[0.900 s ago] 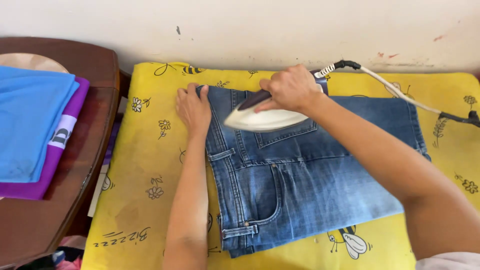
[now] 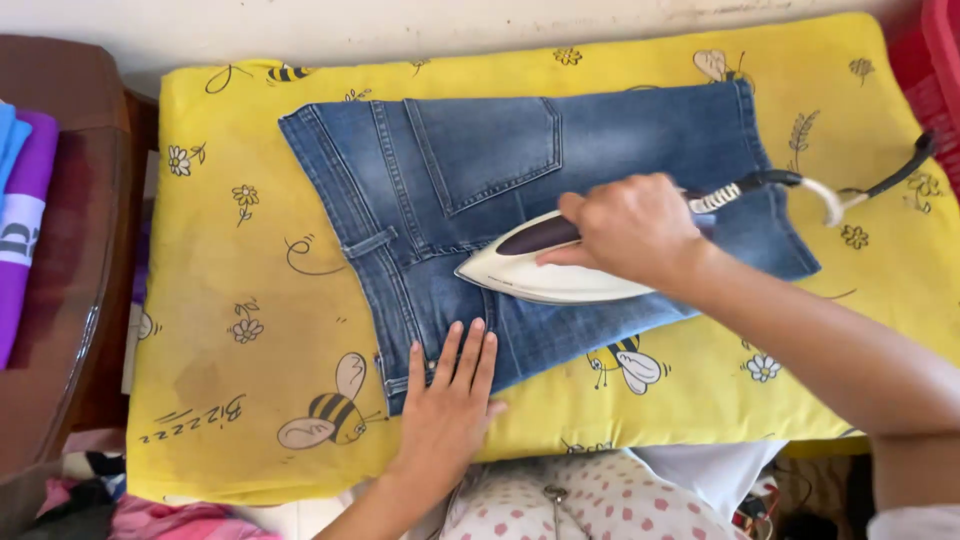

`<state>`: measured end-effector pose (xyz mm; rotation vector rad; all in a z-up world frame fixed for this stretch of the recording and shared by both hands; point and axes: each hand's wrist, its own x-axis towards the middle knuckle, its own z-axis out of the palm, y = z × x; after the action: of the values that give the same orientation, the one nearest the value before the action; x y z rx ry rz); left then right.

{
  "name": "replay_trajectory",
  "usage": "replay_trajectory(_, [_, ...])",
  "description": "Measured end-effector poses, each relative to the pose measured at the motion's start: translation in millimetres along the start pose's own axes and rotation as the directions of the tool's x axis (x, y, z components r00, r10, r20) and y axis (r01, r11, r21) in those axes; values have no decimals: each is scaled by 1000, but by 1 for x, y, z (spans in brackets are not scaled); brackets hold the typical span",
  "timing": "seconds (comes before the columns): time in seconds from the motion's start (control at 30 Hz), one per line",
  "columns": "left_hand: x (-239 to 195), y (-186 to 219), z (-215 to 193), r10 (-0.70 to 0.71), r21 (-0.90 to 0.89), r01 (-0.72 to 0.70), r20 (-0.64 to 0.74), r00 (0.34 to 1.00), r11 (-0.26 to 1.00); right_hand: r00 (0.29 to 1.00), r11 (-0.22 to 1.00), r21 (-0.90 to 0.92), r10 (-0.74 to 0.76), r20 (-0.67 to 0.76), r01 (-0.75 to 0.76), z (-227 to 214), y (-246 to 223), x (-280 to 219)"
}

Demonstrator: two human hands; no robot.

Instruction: The person irons a pair of blue jeans on a yellow patterned ironing board. They use a white and black iron to smooth the fabric, repeatedly folding and unfolding the jeans to iron different sections, including the legs and waist area.

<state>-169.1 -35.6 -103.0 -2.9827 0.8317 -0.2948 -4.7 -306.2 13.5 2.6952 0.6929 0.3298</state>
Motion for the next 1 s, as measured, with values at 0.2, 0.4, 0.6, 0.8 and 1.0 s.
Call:
replay_trajectory(0.2, [-34,-26,-3,89,39,-84,-144,986,996,984,983,56,-177,14,176,22,25,-52])
replay_trajectory(0.4, [-48,-38,-16,218,128,-192,-236,947,973,936,993,-6,-110,335,119,13,59,-85])
replay_trajectory(0.6, [-62,-40,3,278,41,-285,-379,882,958,940,942,94,-306,-151,322,-3,1,-44])
replay_trajectory(0.8, [-69,-46,2,249,-77,-291,-342,906,954,865,850,163,-488,-116,501,13,3,-71])
replay_trajectory(1.0, [-61,-44,-9,225,-77,-279,-409,885,957,927,994,-90,-22,375,60,10,82,-125])
